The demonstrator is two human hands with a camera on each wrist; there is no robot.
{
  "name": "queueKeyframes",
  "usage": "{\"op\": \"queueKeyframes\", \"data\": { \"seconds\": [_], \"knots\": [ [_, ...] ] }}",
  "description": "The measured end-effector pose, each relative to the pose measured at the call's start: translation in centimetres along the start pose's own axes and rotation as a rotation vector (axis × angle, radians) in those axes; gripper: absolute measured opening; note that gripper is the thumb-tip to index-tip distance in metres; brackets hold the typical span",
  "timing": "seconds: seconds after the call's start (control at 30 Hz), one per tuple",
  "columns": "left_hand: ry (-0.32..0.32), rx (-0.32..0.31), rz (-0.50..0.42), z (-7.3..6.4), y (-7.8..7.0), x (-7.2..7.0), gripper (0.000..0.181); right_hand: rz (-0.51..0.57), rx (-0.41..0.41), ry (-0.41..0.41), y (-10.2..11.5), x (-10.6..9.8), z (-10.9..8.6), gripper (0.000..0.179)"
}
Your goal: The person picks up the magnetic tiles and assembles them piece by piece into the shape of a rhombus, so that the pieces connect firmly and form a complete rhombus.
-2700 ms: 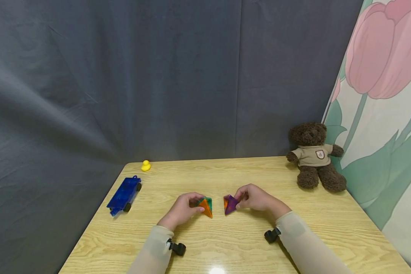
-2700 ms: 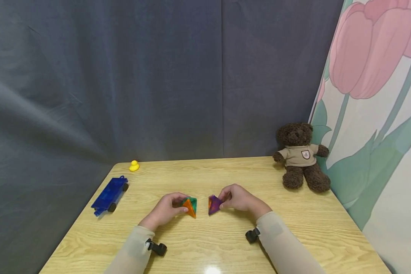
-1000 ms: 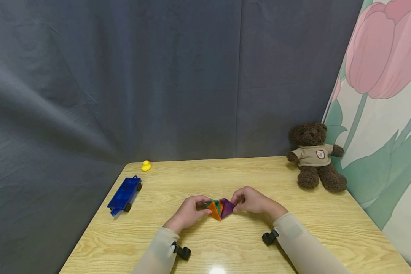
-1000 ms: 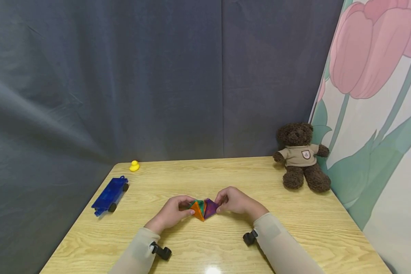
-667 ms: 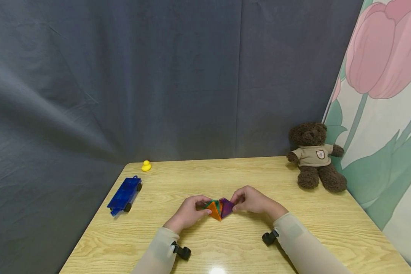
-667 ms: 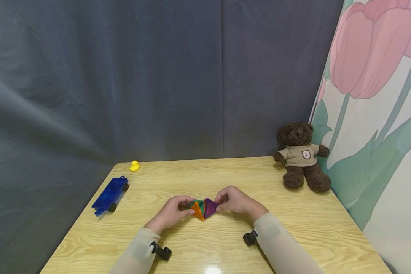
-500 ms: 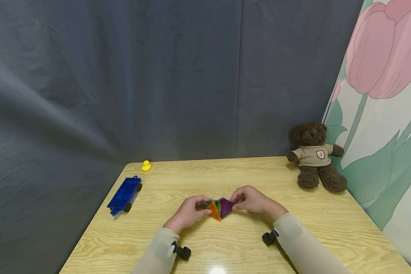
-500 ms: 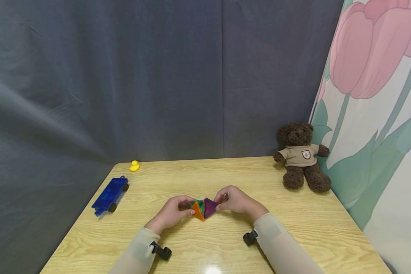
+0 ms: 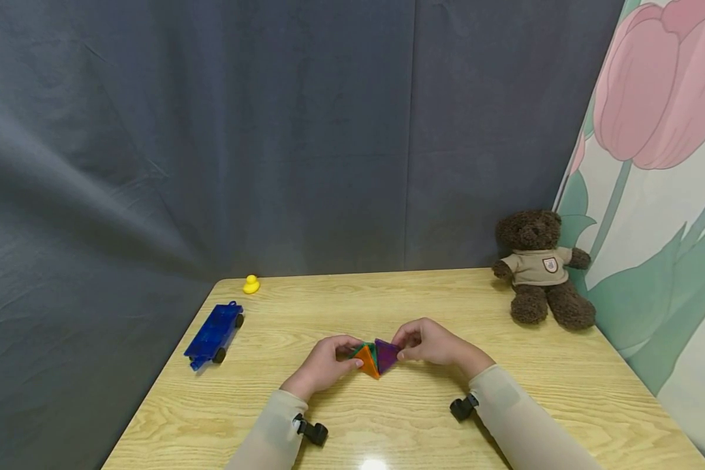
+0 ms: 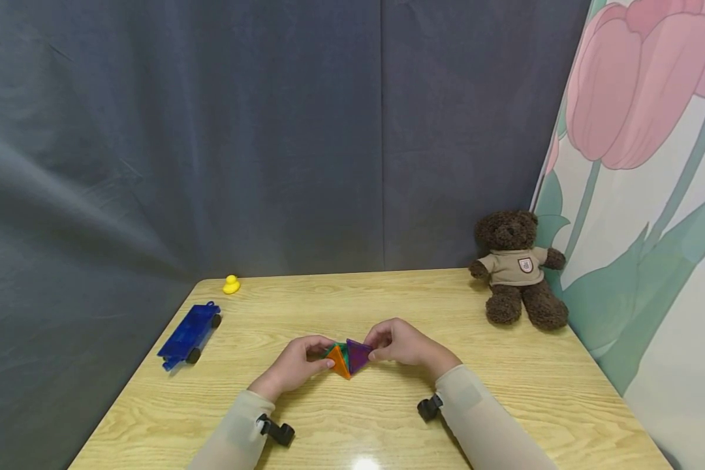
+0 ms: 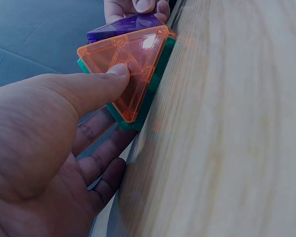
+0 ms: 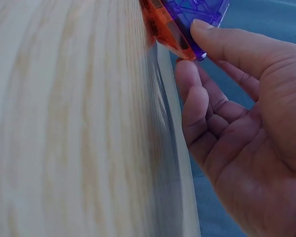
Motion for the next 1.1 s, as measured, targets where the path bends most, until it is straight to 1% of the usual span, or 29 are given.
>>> {"op": "queueKeyframes", "data": {
  "seconds": [0.1, 0.33, 0.5, 0.63, 0.77, 0.9, 1.1],
  "knots": [
    [0.0, -0.003, 0.0, -0.03, -0.01, -0.01, 0.029, 0.001, -0.015, 0.004, 0.03, 0.01, 0.01, 0.016],
    [0.004, -0.008, -0.015, 0.0, 0.03, 0.01, 0.029, 0.071, 0.018, 0.019, 0.28, 0.14, -0.06, 0.016],
    [0.006, -0.006, -0.022, 0.04, -0.06, 0.06, 0.028, 0.085, 0.011, 0.013, 0.34, 0.12, 0.0, 0.016],
    [0.002, 0.009, -0.012, 0.15, 0.02, 0.2, 0.029, 0.077, 0.001, -0.009, 0.25, 0.04, 0.07, 0.017],
    [0.004, 0.003, -0.001, 0.2, -0.03, 0.23, 0.03, 0.059, -0.016, -0.032, 0.27, -0.06, 0.1, 0.017],
    [0.001, 0.0, 0.02, 0.17, -0.28, 0.13, 0.033, 0.045, -0.028, -0.037, 0.4, -0.19, 0.13, 0.018],
    [-0.03, -0.016, 0.034, 0.34, -0.39, 0.13, 0.031, -0.003, -0.002, -0.079, 0.47, -0.25, 0.16, 0.015]
  ]
}}
Point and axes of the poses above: each hand's wrist, its own z-axis towards the middle knuckle, its own x-axis out of the palm, y = z × x, the point moved 1 cm from there along z, towards the middle knuckle, and after that the axes turned 1 degree about -y, right-handed, at the moved point
